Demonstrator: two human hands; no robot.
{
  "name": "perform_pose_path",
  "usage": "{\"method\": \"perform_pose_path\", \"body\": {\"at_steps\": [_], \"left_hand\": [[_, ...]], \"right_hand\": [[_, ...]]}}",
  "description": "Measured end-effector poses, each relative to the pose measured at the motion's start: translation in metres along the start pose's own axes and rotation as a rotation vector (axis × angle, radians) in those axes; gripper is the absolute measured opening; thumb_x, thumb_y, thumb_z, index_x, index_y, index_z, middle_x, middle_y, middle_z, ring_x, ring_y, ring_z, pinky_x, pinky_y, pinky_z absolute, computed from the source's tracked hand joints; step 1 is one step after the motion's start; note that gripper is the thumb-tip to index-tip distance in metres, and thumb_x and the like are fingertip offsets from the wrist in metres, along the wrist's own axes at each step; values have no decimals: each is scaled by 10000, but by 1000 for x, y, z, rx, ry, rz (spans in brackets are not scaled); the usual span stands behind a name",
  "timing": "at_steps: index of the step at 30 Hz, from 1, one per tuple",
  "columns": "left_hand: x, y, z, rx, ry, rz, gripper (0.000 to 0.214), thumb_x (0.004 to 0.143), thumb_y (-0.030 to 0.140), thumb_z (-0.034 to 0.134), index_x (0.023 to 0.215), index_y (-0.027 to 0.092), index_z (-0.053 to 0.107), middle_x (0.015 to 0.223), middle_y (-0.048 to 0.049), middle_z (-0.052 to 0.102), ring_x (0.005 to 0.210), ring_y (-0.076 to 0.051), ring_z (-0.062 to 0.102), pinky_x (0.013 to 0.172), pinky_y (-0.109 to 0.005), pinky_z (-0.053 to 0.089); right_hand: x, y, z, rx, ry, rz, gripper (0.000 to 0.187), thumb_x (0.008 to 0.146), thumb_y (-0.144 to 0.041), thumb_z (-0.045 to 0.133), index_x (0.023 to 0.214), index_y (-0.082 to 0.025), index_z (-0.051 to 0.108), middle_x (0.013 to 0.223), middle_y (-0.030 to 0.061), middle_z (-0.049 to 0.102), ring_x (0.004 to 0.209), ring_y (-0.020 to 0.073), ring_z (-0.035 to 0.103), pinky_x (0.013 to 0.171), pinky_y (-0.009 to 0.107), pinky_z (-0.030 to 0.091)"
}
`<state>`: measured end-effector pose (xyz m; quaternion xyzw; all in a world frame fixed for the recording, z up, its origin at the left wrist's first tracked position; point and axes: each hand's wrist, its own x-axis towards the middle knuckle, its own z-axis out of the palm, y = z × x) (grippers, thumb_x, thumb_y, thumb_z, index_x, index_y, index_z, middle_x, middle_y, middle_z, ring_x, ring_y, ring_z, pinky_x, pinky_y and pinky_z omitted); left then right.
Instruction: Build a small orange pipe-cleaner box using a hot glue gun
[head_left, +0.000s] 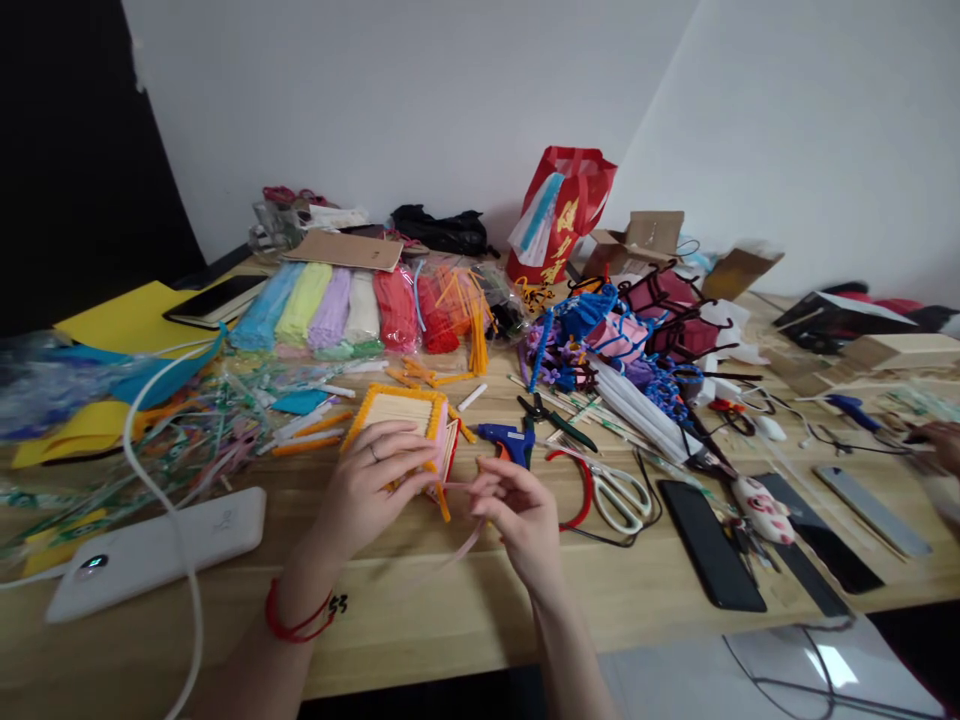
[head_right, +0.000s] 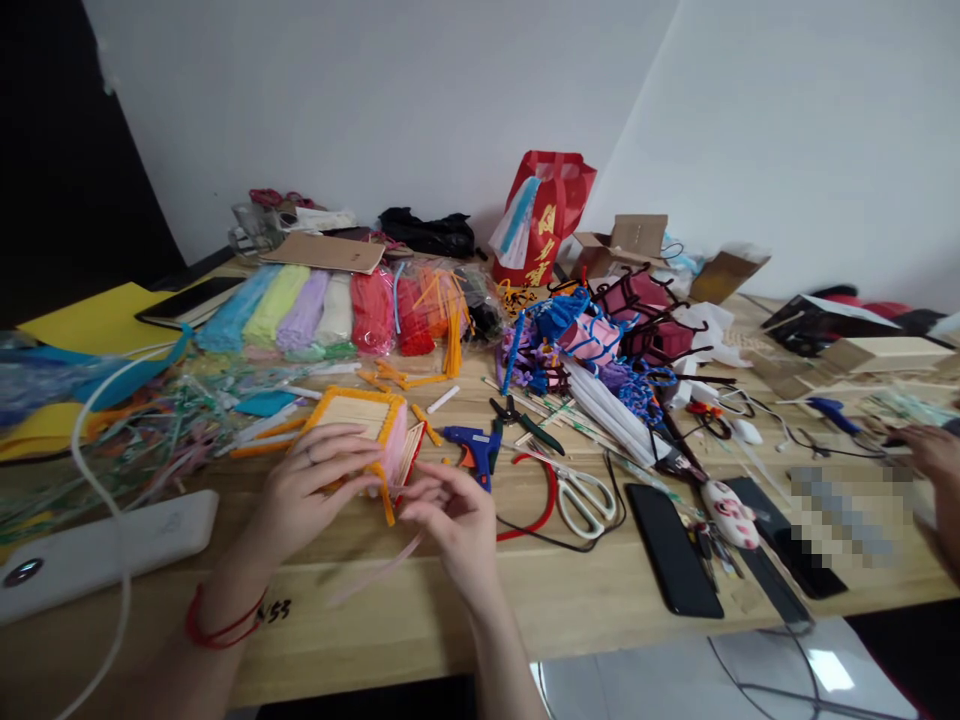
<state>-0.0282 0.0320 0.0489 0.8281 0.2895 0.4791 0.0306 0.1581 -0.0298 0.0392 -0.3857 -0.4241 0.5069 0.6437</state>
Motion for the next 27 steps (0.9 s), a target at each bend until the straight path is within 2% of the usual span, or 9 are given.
{"method": "perform_pose_path", "body": {"at_steps": [3, 8, 13, 21, 24, 27], "left_hand": [[2, 7, -1, -14, 64, 35, 277, 770, 240, 735, 1040, 267, 679, 939, -17, 722, 1009, -215, 635, 869, -388, 546], [2, 16, -1, -20, 164, -21, 302, 727, 195, 773, 1006, 245, 669, 914, -15, 713, 925, -190, 649, 848, -362, 545], [-1, 15, 2, -103, 172, -41, 247, 725, 168, 770, 945, 231, 677, 879, -19, 717, 872, -182, 656, 798, -350, 554], [1, 16, 3, -151, 137, -58, 104, 842, 138, 634, 857, 223, 693, 835, -11, 726, 851, -158, 664, 769, -310, 553], [1, 17, 2, -196, 133, -103, 139, 858, 115, 594, 877, 215, 689, 858, -21, 725, 868, -158, 657, 792, -313, 542], [0, 19, 0, -262, 131, -141, 148, 873, 128, 568, 871, 213, 690, 846, -25, 724, 848, -163, 656, 785, -322, 542]], "right_hand": [[4, -1, 11, -92, -39, -62, 443, 597, -313, 868, 1015, -263, 731, 713, -2, 683, 613, 147, 619, 589, 274, 522], [8, -4, 20, -185, -92, -114, 351, 594, -393, 865, 909, -269, 771, 666, -16, 566, 633, 131, 523, 605, 261, 463], [7, 1, 24, -192, -130, -95, 377, 608, -424, 852, 949, -288, 765, 702, -18, 532, 655, 132, 500, 625, 261, 449], [7, 1, 23, -193, -106, -80, 377, 576, -425, 866, 889, -249, 749, 720, -12, 553, 623, 127, 516, 567, 244, 445], [8, 2, 20, -282, -54, -211, 361, 602, -403, 860, 906, -250, 740, 710, -5, 584, 620, 138, 548, 574, 260, 470], [8, 2, 16, -493, -10, -401, 196, 671, -335, 831, 822, -247, 741, 659, 6, 636, 590, 149, 570, 571, 279, 477]]}}
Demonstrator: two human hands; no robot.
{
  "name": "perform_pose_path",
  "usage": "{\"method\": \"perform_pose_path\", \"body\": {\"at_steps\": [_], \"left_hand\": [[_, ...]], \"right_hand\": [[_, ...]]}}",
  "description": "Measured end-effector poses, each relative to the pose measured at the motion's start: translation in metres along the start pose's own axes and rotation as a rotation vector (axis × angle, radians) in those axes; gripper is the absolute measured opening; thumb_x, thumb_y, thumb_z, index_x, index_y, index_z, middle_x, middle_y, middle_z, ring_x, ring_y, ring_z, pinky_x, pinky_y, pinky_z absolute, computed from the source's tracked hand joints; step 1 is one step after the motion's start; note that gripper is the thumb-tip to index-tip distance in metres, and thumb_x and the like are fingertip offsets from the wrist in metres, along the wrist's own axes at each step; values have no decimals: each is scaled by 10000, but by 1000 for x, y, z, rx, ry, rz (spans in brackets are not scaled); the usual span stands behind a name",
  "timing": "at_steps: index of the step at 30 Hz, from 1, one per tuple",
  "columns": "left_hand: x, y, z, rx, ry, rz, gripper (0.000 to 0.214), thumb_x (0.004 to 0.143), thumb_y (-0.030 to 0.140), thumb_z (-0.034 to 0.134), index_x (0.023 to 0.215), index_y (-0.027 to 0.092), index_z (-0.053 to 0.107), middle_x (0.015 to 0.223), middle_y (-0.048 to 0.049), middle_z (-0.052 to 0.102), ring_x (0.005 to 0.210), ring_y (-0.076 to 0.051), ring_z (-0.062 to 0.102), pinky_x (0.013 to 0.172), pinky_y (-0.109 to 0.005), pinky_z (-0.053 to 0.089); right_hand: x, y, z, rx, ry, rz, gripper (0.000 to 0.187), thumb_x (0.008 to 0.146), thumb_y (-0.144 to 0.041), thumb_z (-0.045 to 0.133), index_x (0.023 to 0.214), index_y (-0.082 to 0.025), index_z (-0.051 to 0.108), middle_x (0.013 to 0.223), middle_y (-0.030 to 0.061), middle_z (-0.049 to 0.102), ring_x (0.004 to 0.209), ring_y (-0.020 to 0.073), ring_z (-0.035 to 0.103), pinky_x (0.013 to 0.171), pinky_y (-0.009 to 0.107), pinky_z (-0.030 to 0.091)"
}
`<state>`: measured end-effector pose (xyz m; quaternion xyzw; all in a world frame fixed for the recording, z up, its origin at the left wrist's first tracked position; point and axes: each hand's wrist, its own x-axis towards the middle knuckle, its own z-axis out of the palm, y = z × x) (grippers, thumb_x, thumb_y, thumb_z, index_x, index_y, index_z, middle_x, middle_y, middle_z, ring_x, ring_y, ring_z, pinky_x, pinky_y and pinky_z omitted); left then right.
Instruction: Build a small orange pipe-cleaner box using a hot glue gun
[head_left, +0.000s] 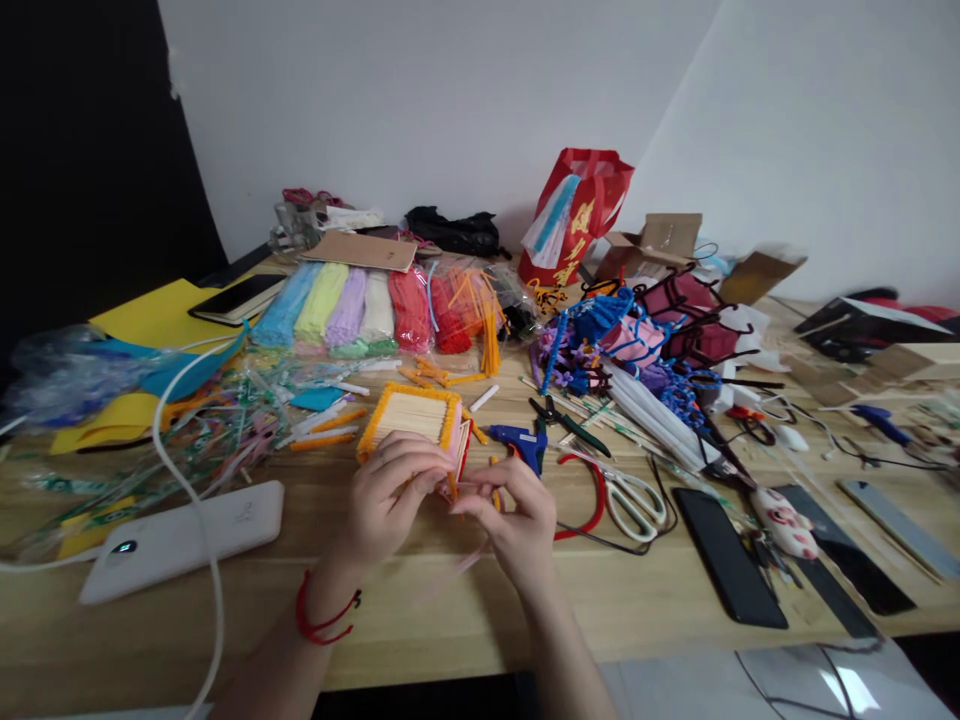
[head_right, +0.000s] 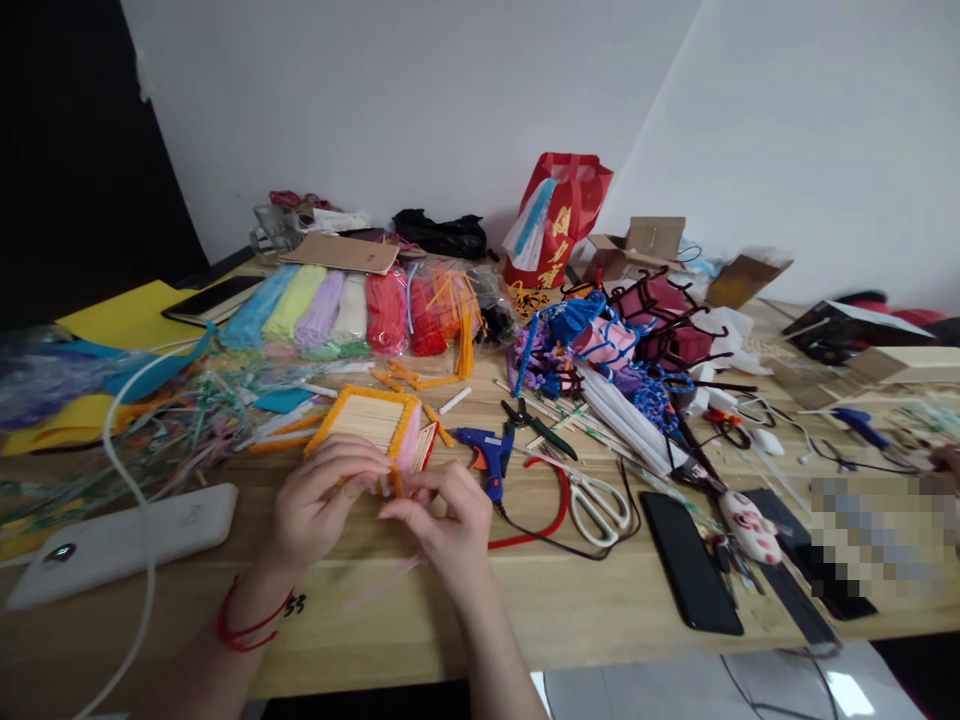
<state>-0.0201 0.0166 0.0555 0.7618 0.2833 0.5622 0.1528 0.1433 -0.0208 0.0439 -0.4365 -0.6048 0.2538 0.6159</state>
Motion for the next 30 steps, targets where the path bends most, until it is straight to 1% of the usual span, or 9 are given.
{"method": "perform_pose_path", "body": {"at_steps": [3, 9, 13, 16, 22, 24, 26, 28, 30], "left_hand": [[1, 2, -2, -83, -33, 13, 137, 880, 167, 574, 885, 221, 700, 838, -26, 726, 841, -171, 659, 771, -334, 545], [3, 6, -1, -295, -123, 62, 140, 874, 246, 612, 962, 247, 721, 852, -42, 733, 847, -188, 649, 759, -368, 551], [4, 9, 3, -399, -134, -19, 129, 868, 304, 618, 861, 236, 729, 800, -52, 716, 801, -187, 648, 744, -375, 550], [2, 8, 6, -468, -129, -107, 206, 869, 360, 607, 760, 204, 686, 757, -59, 681, 771, -183, 639, 720, -360, 545], [-6, 1, 15, -394, -80, -191, 299, 914, 414, 513, 730, 184, 562, 821, -58, 582, 826, -170, 601, 731, -325, 525], [-7, -1, 16, -364, -50, -178, 296, 937, 394, 475, 734, 187, 535, 812, -47, 566, 810, -162, 599, 703, -313, 520], [-6, -4, 13, -321, 19, -160, 275, 950, 364, 455, 745, 192, 519, 791, -32, 561, 787, -155, 600, 674, -302, 512], [-4, -12, 6, -239, 158, -150, 228, 953, 317, 456, 764, 199, 506, 765, -13, 561, 768, -148, 601, 684, -305, 506], [-4, -23, -5, -114, 369, -161, 179, 948, 268, 460, 784, 206, 492, 746, 5, 563, 736, -139, 597, 710, -313, 498]], "right_hand": [[0, 0, -3, -145, -2, -120, 97, 727, -315, 794, 753, -241, 736, 637, 16, 673, 571, 159, 595, 566, 290, 478], [4, -2, -3, -203, 17, -248, 186, 772, -396, 745, 711, -220, 730, 577, 19, 643, 521, 149, 579, 508, 274, 449], [5, -3, -1, -199, 16, -198, 281, 779, -474, 713, 667, -218, 722, 549, 20, 625, 514, 151, 572, 499, 276, 446], [5, -2, 1, -179, 16, -147, 306, 767, -505, 711, 647, -224, 720, 551, 21, 633, 521, 155, 580, 515, 283, 458], [3, 1, 5, -153, 0, -64, 230, 737, -449, 759, 660, -235, 723, 591, 13, 655, 541, 149, 583, 530, 272, 457], [3, 0, 5, -144, -14, -58, 214, 739, -430, 762, 658, -236, 722, 596, 10, 657, 544, 148, 585, 533, 268, 458], [3, -1, 5, -133, -22, -73, 195, 753, -400, 758, 661, -232, 722, 602, 11, 662, 552, 148, 592, 540, 265, 464], [2, 0, 4, -138, -8, -66, 151, 779, -352, 742, 700, -224, 728, 629, 19, 675, 566, 147, 598, 554, 265, 475], [-1, 3, 1, -141, 26, 5, 113, 814, -316, 701, 773, -215, 731, 680, 30, 689, 559, 139, 595, 550, 263, 486]]}}
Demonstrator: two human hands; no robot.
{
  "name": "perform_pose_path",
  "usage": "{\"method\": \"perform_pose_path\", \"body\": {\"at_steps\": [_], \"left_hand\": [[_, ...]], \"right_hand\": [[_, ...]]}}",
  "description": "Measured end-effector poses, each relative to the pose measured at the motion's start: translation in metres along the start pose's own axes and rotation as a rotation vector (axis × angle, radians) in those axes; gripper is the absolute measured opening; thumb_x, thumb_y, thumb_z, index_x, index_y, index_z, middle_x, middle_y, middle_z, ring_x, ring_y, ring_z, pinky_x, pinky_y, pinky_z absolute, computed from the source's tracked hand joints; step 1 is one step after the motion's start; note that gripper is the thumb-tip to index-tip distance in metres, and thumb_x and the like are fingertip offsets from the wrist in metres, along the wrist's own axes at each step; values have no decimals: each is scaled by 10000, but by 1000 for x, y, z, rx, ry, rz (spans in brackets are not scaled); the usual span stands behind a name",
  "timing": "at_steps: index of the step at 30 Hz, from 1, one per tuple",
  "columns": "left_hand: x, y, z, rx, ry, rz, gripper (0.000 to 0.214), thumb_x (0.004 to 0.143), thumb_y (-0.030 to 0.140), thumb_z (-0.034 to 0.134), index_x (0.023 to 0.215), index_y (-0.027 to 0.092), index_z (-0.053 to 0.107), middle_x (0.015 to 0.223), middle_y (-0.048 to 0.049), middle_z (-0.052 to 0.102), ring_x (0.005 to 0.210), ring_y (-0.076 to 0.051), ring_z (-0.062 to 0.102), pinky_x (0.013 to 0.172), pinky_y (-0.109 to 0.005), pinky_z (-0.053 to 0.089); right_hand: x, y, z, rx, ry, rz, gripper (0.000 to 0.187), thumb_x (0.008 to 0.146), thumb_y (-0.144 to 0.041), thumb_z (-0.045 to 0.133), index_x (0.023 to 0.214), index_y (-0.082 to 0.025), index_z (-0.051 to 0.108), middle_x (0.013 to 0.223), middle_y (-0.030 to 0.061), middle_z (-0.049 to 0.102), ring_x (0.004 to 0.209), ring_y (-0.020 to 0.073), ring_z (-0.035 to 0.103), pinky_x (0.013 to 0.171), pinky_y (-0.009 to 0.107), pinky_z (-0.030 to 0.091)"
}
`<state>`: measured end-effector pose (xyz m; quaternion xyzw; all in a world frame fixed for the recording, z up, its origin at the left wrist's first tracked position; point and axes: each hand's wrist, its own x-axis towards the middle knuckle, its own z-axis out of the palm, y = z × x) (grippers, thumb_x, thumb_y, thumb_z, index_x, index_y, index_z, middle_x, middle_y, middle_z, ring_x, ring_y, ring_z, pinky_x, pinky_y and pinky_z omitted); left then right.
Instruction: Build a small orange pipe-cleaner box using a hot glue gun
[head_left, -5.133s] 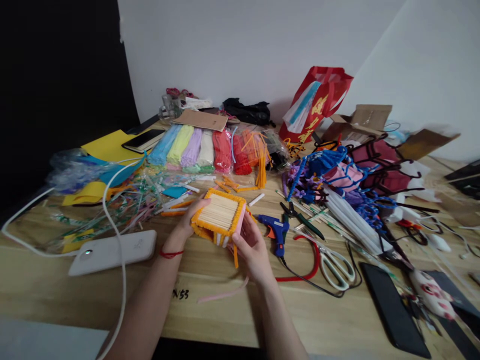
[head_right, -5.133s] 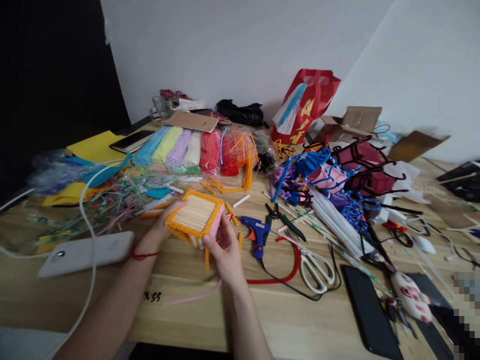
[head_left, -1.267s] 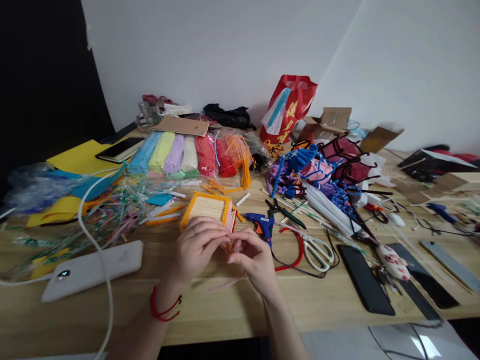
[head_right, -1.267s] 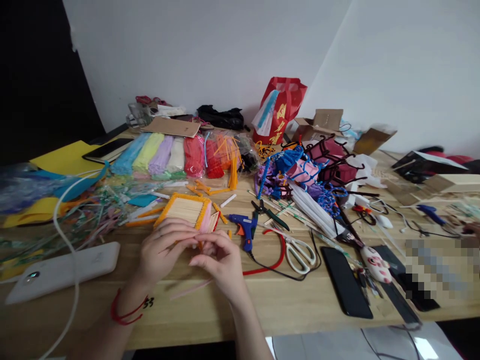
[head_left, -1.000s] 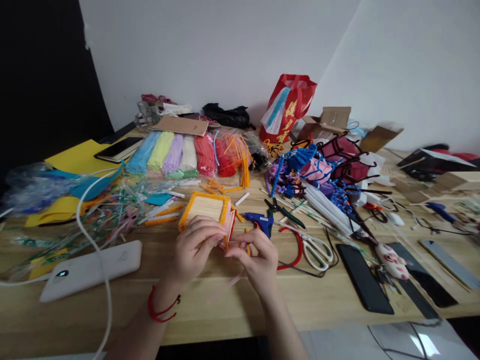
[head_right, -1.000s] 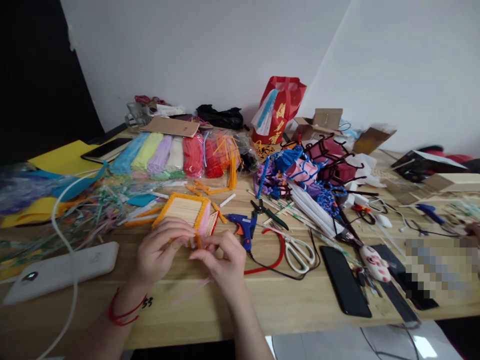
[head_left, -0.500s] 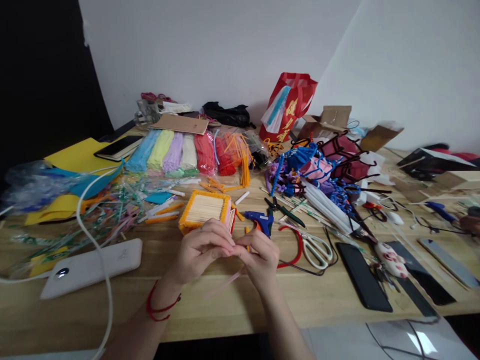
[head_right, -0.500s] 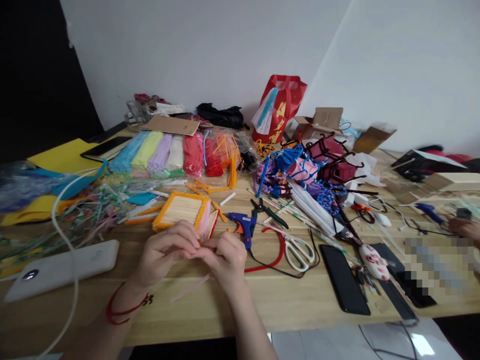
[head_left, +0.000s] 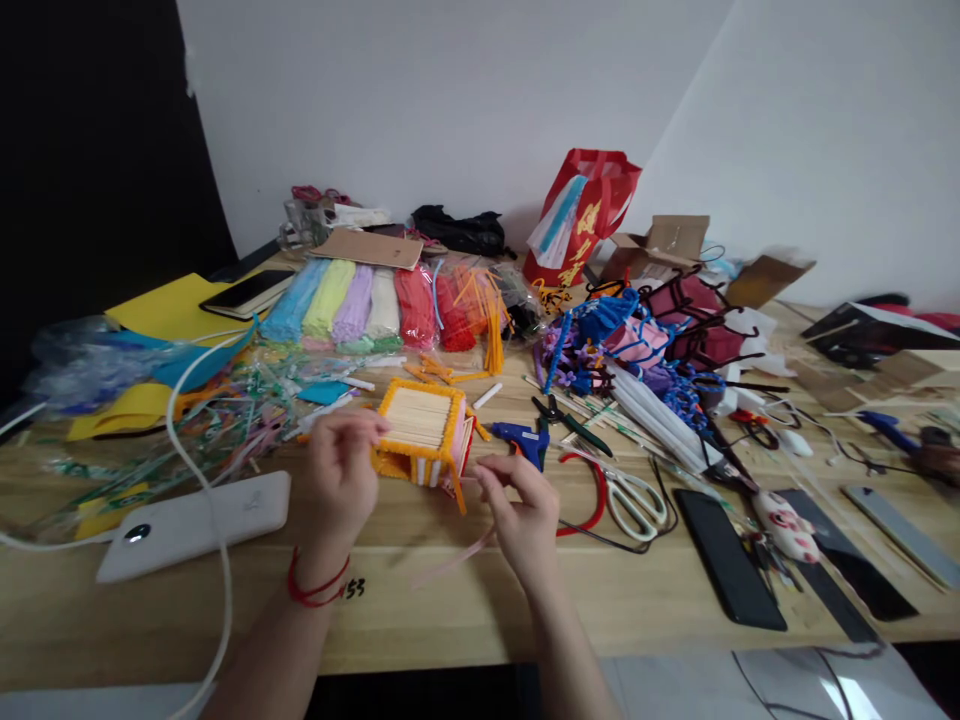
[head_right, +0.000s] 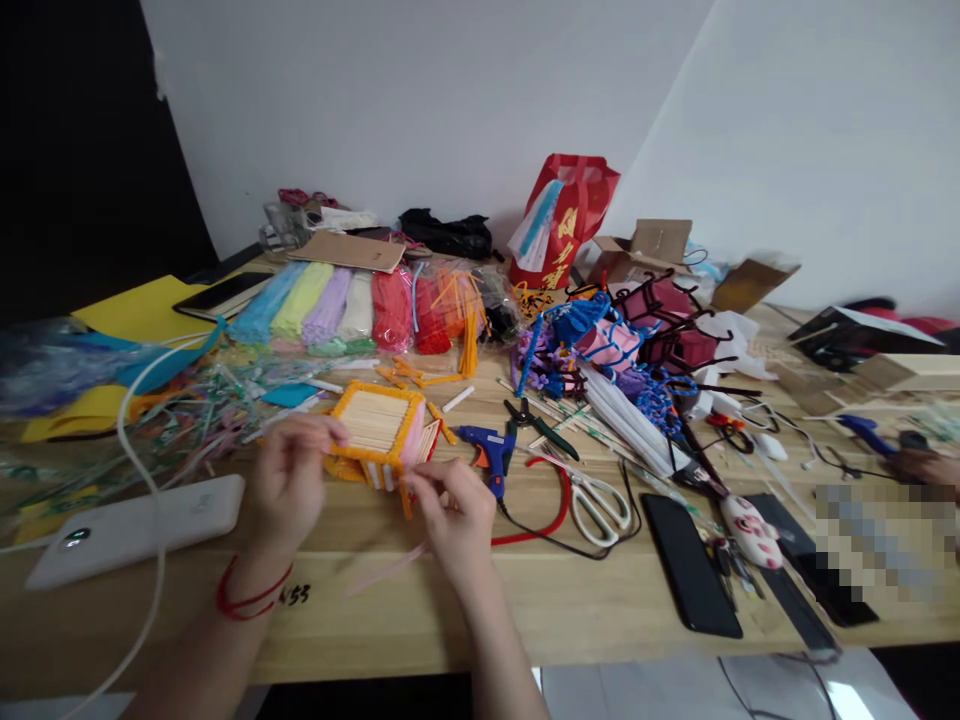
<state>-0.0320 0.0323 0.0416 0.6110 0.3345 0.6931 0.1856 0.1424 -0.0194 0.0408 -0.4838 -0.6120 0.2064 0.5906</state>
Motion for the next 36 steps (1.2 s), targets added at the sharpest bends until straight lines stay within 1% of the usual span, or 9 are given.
{"method": "perform_pose_path", "body": {"at_steps": [3, 5, 10, 15, 18, 21, 25, 28, 36], "left_hand": [[10, -20, -23, 201, 321, 35, 155, 932, 303, 477, 808, 209, 486, 670, 37, 518, 642, -136, 574, 673, -310, 481], [15, -35, -39, 409, 403, -75, 217, 937, 323, 449, 771, 200, 515, 662, 18, 534, 651, -155, 570, 676, -323, 472], [16, -65, -57, 760, 34, -112, 166, 826, 330, 604, 782, 192, 685, 838, -80, 634, 867, -241, 599, 834, -394, 458], [13, -60, -37, 747, 38, -46, 225, 842, 356, 596, 765, 186, 721, 1015, -94, 676, 964, -246, 629, 866, -400, 497], [12, -42, -27, 782, 69, 119, 231, 876, 275, 566, 715, 183, 704, 1037, -87, 690, 973, -229, 637, 923, -423, 482], [8, -25, -22, 762, 36, 347, 159, 818, 158, 621, 949, 203, 698, 1089, -88, 673, 1084, -247, 602, 969, -448, 475], [1, -13, -12, 594, -271, 538, 330, 756, 97, 662, 1058, 231, 650, 1052, -60, 684, 1095, -238, 607, 949, -424, 512], [-5, -9, 0, 539, -438, 558, 284, 758, 110, 677, 1021, 213, 649, 999, -47, 711, 1006, -214, 648, 906, -394, 537], [-7, -9, 7, 466, -449, 452, 178, 777, 70, 641, 906, 191, 623, 937, -44, 725, 892, -178, 679, 838, -352, 550]], "right_hand": [[-7, 8, -3, 65, 29, 205, 161, 851, -335, 631, 881, -203, 720, 721, 33, 680, 503, 121, 578, 471, 243, 481], [-12, 12, -6, 108, 30, 296, 193, 855, -353, 614, 913, -196, 710, 719, 28, 668, 480, 115, 575, 447, 235, 477], [-20, 13, -9, 147, 17, 389, 236, 851, -391, 609, 883, -171, 689, 650, 9, 623, 475, 119, 585, 460, 230, 485], [-25, 13, 2, 50, -130, 450, 331, 832, -466, 614, 899, -153, 696, 709, 36, 660, 485, 111, 574, 440, 211, 448], [-29, 14, 11, 2, -179, 464, 388, 828, -508, 598, 915, -146, 708, 701, 41, 666, 508, 115, 561, 464, 213, 434], [-31, 14, 16, -6, -198, 480, 420, 848, -527, 559, 896, -140, 714, 660, 37, 643, 506, 120, 550, 476, 218, 429], [-30, 15, 19, 23, -200, 481, 409, 852, -519, 557, 883, -141, 711, 676, 45, 650, 518, 121, 546, 474, 214, 429], [-31, 13, 18, 48, -194, 478, 393, 845, -508, 571, 893, -144, 711, 687, 46, 657, 527, 121, 546, 482, 212, 437], [-18, 23, -17, 119, 21, 554, 396, 812, -526, 582, 841, -144, 683, 605, 25, 633, 483, 139, 555, 481, 247, 477]]}}
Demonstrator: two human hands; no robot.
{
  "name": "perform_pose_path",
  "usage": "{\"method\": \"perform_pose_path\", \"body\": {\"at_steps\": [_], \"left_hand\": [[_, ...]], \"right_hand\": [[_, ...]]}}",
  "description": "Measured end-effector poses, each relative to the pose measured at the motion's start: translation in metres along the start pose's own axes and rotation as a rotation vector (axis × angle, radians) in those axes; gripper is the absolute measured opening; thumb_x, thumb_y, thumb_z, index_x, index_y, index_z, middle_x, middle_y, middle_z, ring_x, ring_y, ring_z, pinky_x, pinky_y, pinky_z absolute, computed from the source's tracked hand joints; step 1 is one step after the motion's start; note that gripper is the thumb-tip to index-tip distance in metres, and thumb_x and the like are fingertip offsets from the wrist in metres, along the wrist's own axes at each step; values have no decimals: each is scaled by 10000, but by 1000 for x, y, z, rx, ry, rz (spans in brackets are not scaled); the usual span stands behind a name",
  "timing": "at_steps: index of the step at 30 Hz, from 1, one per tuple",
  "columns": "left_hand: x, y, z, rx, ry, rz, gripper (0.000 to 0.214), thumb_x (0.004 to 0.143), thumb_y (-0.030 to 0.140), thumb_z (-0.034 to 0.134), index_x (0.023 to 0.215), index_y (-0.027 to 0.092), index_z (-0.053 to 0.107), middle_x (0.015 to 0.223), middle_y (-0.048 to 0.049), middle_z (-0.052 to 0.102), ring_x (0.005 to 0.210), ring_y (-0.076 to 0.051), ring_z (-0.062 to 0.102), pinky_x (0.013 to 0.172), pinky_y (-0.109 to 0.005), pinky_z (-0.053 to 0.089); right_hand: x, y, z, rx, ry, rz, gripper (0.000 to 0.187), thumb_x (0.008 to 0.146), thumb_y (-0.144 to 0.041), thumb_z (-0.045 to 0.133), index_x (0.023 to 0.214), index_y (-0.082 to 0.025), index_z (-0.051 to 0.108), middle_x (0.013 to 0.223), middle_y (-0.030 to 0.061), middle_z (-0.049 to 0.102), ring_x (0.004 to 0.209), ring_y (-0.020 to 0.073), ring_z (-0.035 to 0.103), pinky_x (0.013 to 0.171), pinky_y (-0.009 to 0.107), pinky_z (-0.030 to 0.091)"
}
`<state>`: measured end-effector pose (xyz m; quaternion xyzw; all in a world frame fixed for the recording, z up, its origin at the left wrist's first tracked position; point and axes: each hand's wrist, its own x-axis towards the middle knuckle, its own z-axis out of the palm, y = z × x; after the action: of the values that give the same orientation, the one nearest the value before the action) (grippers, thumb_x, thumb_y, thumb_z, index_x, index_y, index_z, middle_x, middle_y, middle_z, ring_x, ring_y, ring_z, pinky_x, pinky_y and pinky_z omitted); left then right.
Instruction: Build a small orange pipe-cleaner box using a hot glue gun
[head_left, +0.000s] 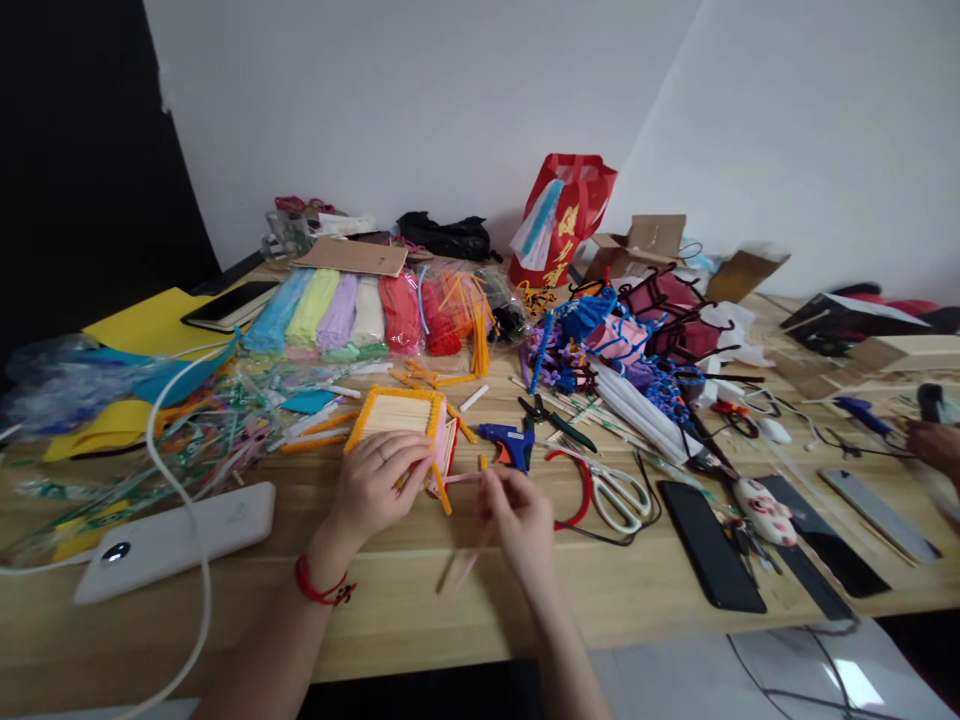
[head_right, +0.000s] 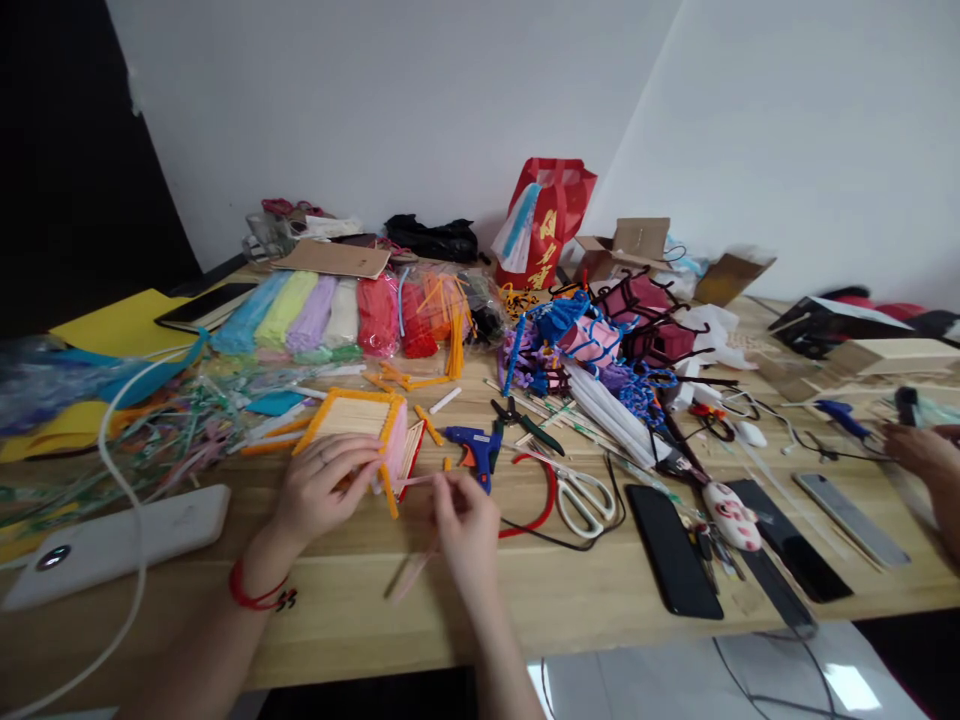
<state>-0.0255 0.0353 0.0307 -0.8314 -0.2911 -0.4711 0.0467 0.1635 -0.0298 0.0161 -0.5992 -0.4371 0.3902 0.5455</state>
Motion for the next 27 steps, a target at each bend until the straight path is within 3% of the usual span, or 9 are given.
{"method": "perform_pose_path", "body": {"at_steps": [2, 5, 11, 13, 16, 21, 24, 27], "left_hand": [[0, 0, -1, -3, -6, -19, 165, 779, 74, 643, 890, 191, 613, 935, -45, 723, 888, -179, 677, 833, -353, 549], [1, -1, -2, -6, -25, -19, 163, 786, 84, 645, 901, 193, 610, 938, -46, 721, 893, -180, 677, 829, -350, 548], [-1, -3, -1, -1, -47, -33, 125, 807, 95, 630, 892, 186, 614, 937, -47, 722, 889, -180, 681, 817, -350, 554], [0, -4, -2, -8, -50, -35, 121, 815, 93, 624, 894, 185, 620, 945, -45, 724, 895, -176, 682, 825, -348, 555], [1, -4, -6, -43, -52, -20, 139, 824, 83, 614, 911, 188, 640, 954, -39, 728, 904, -164, 685, 843, -331, 559], [3, -4, -11, -80, -71, -2, 193, 822, 64, 607, 962, 186, 661, 979, -45, 728, 935, -166, 682, 875, -326, 557], [3, -4, -10, -68, -76, -24, 187, 828, 66, 594, 950, 191, 660, 983, -44, 725, 929, -167, 679, 868, -332, 558], [3, -3, -9, -57, -92, -43, 172, 830, 64, 586, 927, 193, 647, 984, -45, 721, 931, -167, 674, 854, -331, 556]], "right_hand": [[17, 2, -20, -2, 135, -16, 398, 784, -532, 597, 854, -146, 664, 630, 36, 654, 494, 152, 573, 482, 256, 482], [45, 3, -54, -146, 213, -18, 430, 739, -531, 610, 895, -134, 668, 696, 75, 694, 551, 197, 626, 523, 294, 510], [66, 2, -139, -789, 398, 3, 358, 743, -436, 533, 862, -157, 723, 794, 121, 739, 775, 282, 685, 681, 341, 490], [62, 10, -167, -975, 385, 92, 344, 733, -418, 545, 864, -161, 731, 808, 123, 743, 805, 293, 687, 676, 334, 479], [55, 28, -195, -1154, 234, 191, 309, 717, -376, 576, 879, -172, 741, 847, 118, 748, 821, 289, 689, 664, 315, 475], [54, 44, -195, -1319, 87, 174, 316, 690, -253, 601, 971, -181, 728, 982, 118, 730, 906, 265, 677, 738, 298, 484], [58, 35, -184, -1403, 74, 267, 369, 689, -244, 585, 1038, -199, 698, 1043, 135, 714, 988, 311, 652, 759, 370, 476], [59, 24, -178, -1426, 29, 283, 328, 697, -284, 560, 980, -202, 703, 988, 141, 719, 992, 339, 647, 756, 416, 459]]}}
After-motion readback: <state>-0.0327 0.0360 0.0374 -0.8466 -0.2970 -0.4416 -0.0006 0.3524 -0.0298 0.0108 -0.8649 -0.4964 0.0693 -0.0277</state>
